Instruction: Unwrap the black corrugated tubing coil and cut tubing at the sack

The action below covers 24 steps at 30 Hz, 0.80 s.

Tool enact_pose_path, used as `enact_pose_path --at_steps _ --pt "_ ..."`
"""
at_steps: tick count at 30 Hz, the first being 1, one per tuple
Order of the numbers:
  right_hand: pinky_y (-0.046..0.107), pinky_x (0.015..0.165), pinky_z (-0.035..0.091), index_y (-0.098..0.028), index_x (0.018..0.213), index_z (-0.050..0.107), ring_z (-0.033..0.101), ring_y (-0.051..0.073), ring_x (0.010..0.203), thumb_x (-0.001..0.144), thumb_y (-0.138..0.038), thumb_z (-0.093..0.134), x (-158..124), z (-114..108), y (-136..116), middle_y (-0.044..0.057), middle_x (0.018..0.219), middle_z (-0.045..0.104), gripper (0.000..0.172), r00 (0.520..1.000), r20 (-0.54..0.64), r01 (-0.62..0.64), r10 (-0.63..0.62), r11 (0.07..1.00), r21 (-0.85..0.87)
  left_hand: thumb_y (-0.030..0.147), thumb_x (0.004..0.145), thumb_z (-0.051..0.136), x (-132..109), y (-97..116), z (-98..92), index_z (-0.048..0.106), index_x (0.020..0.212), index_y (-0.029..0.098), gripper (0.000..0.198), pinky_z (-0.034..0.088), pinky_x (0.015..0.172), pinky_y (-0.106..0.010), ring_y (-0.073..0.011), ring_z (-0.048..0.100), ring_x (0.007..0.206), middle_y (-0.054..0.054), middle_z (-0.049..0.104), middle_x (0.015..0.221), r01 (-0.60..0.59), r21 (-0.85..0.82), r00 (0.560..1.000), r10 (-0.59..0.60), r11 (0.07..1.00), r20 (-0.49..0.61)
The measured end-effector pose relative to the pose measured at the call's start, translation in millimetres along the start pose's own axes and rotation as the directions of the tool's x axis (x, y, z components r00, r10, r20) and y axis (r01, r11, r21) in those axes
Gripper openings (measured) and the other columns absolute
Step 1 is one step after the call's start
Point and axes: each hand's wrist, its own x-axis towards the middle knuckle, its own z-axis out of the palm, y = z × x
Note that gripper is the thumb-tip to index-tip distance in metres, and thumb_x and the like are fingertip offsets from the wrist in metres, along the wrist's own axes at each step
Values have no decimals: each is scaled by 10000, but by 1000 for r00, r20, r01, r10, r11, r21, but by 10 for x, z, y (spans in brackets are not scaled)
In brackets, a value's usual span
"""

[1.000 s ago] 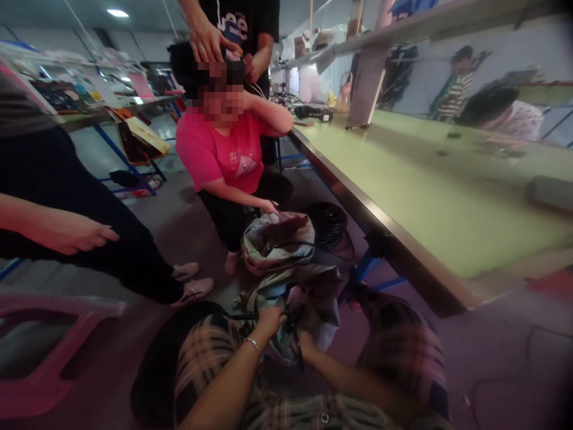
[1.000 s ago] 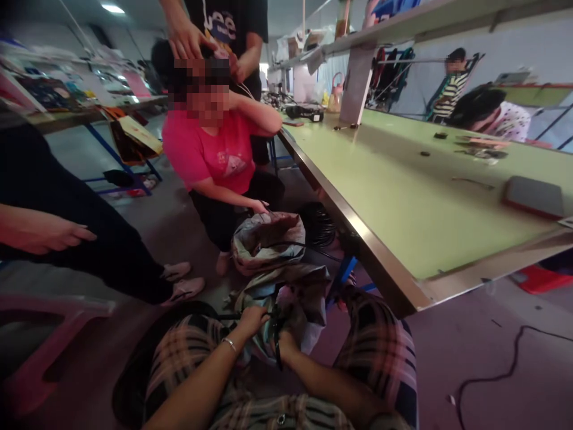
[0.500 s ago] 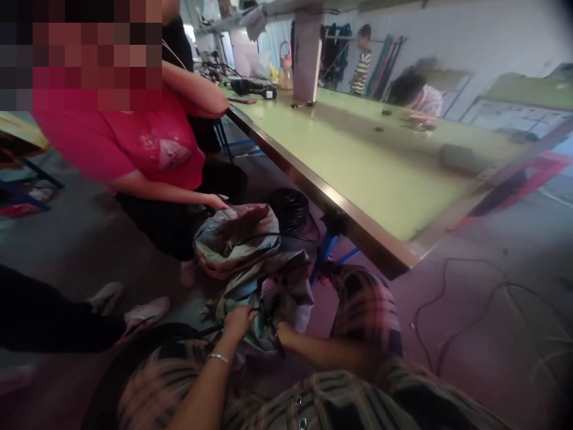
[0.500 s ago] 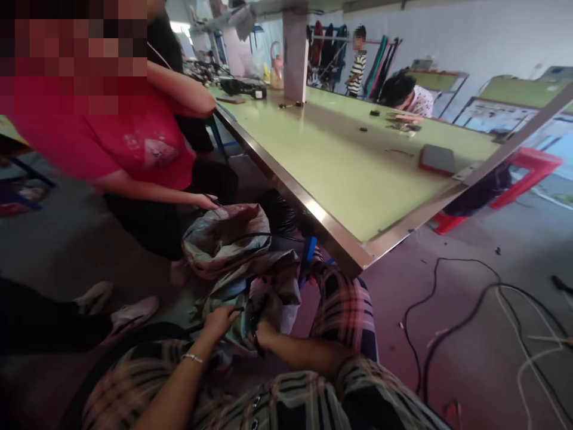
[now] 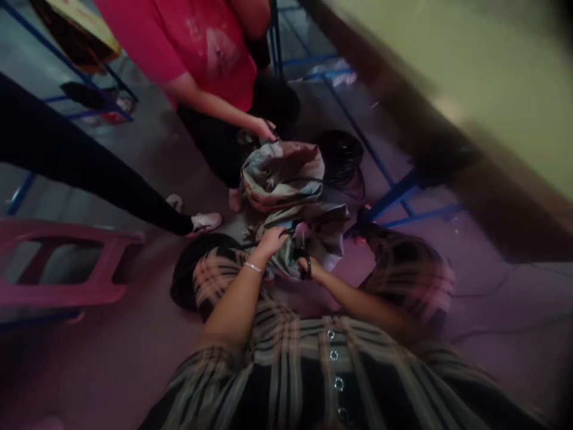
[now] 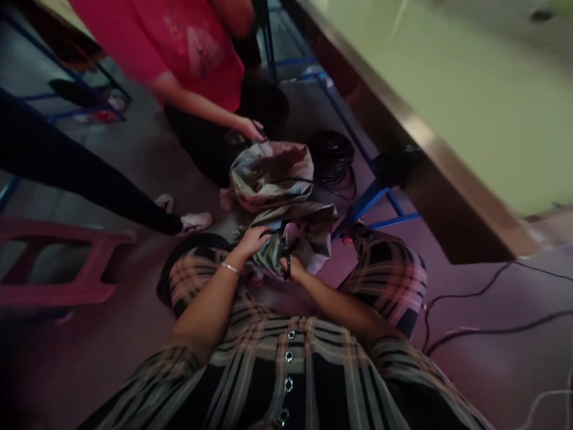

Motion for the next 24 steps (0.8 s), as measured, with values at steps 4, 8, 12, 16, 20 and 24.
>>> enact_pose_path --at_steps 4,8,12,16,20,24 --pt "217 449 339 -197 841 577 562 151 526 845 -343 552 -13 -48 -43 6 611 600 148 1000 -1 11 -11 999 37 231 932 603 7 13 -65 749 1182 175 294 529 1046 -372 -246 691 1128 -104 769 1191 11 -49 998 -14 999 -67" --pt "219 493 373 -191 848 576 576 148 566 832 -361 578 -51 -67 -89 11 620 613 171 996 12 92 -92 996 -10 255 942 620 -12 47 -184 732 1166 149 272 507 1029 -363 -251 669 1113 -119 751 1169 49 -54 983 -58 997 -176" --pt "228 550 400 -188 882 591 596 154 650 844 -383 564 -111 -78 -164 20 719 660 201 990 15 141 -141 987 -82 270 976 588 -73 115 -260 720 1164 171 250 464 1035 -376 -259 637 1137 -116 725 1172 81 -2 973 -80 997 -215" --pt "238 618 405 -193 894 604 595 167 756 845 -380 563 -136 -87 -212 15 793 668 199 976 25 219 -218 957 -190 346 1006 575 -142 182 -261 716 1188 196 275 431 1051 -408 -279 626 1170 -110 713 1171 107 51 975 -94 993 -201" --pt "250 661 409 -202 913 619 580 180 806 837 -373 560 -90 -102 -214 6 831 666 196 970 32 242 -242 939 -244 313 1000 573 -146 174 -212 690 1269 181 322 459 1054 -375 -260 626 1194 -115 712 1239 39 1 983 -38 999 -180" --pt "264 683 410 -195 920 628 569 188 802 818 -351 558 -66 -129 -220 13 823 656 199 969 43 245 -242 931 -272 242 960 591 -114 129 -164 707 1224 130 309 481 1050 -376 -260 646 1146 -136 723 1194 25 6 990 -24 1000 -141"
